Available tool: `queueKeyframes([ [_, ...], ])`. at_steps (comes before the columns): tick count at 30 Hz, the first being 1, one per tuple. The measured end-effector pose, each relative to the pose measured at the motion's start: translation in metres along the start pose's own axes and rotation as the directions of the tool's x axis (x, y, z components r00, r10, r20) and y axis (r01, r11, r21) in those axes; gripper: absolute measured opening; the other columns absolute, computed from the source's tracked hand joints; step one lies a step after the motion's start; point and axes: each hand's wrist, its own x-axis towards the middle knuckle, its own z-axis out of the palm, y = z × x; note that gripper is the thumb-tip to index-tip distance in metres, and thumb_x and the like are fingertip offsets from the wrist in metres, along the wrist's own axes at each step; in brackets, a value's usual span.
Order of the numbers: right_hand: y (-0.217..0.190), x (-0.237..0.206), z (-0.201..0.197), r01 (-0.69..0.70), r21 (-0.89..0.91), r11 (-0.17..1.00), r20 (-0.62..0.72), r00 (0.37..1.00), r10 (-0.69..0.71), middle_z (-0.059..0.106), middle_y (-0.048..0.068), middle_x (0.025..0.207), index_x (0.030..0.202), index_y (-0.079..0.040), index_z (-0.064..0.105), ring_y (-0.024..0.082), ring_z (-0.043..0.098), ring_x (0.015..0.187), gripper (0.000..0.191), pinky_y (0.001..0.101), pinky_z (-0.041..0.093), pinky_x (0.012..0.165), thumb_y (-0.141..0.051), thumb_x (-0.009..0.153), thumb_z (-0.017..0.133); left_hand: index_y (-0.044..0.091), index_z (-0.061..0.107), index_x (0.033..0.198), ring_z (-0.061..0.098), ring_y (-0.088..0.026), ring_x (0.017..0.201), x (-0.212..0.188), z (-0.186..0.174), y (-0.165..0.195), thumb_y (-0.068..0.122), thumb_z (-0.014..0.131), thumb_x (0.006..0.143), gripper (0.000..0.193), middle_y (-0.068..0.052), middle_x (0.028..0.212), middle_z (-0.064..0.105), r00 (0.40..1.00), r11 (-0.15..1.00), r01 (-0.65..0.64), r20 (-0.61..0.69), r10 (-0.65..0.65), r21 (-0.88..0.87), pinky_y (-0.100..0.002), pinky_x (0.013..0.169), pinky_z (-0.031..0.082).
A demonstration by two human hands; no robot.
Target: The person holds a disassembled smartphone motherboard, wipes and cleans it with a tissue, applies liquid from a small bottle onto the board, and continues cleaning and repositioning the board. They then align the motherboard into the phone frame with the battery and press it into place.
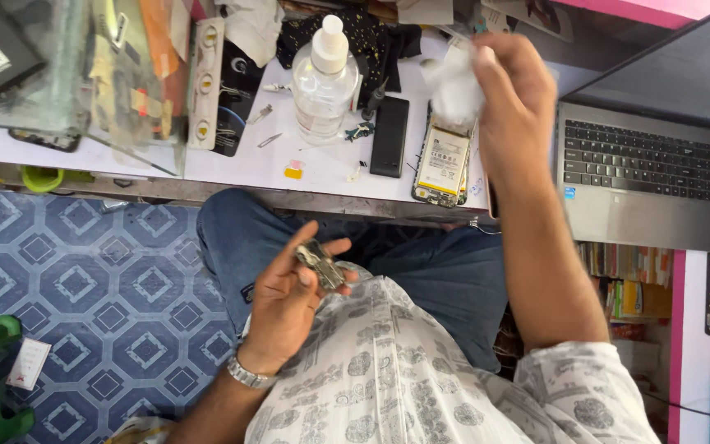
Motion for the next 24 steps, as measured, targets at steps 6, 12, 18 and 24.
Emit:
queueKeyframes([
  [6, -0.002, 0.019, 0.007, 0.333, -0.736, 0.589, 0.173, 0.935, -0.311, 0.070, 0.012, 0.111, 0.126, 0.005, 0.071, 0.015, 0.066, 0.100, 0.023, 0.0282, 0.052, 0.087, -0.003, 0.105, 0.065, 0.007, 0.031, 0.161, 0.071, -0.029, 0.112, -0.024, 0.010, 0.006, 0.029, 0.071, 0.096, 0.078, -0.025, 0.150, 0.052, 0.994, 0.994, 0.108, 0.020, -0.108, 0.010, -0.039, 0.088, 0.062],
  [12, -0.024, -0.102, 0.023, -0.230, -0.170, 0.958, 0.241, 0.933, 0.267, 0.073, 0.010, 0.099, 0.105, 0.003, 0.071, 0.011, 0.065, 0.079, 0.014, 0.0241, 0.053, 0.067, -0.010, 0.102, 0.066, 0.003, 0.033, 0.162, 0.070, -0.026, 0.113, -0.023, 0.000, 0.023, 0.030, 0.073, 0.098, 0.080, -0.017, 0.165, 0.040, 0.990, 0.996, 0.037, 0.133, -0.048, 0.081, -0.036, 0.089, 0.061],
  [18, 0.003, -0.162, 0.040, -0.650, 0.090, 0.755, 0.575, 0.653, 0.493, 0.070, 0.006, 0.095, 0.119, 0.006, 0.066, 0.007, 0.055, 0.074, 0.025, 0.0232, 0.046, 0.064, -0.007, 0.098, 0.063, 0.006, 0.028, 0.167, 0.070, -0.023, 0.111, 0.011, 0.001, 0.022, 0.036, 0.070, 0.105, 0.081, -0.012, 0.159, 0.047, 0.864, 0.965, 0.261, 0.442, -0.241, 0.016, -0.035, 0.090, 0.061],
  [24, 0.023, -0.180, 0.023, -0.754, 0.349, 0.556, 0.571, 0.642, 0.512, 0.069, 0.010, 0.088, 0.110, 0.008, 0.066, 0.009, 0.052, 0.065, 0.014, 0.0241, 0.040, 0.056, -0.004, 0.105, 0.063, 0.006, 0.020, 0.170, 0.071, -0.025, 0.107, 0.024, 0.004, 0.009, 0.039, 0.065, 0.106, 0.085, -0.013, 0.134, 0.059, 0.774, 0.880, 0.476, 0.482, -0.410, -0.015, -0.035, 0.087, 0.060],
])
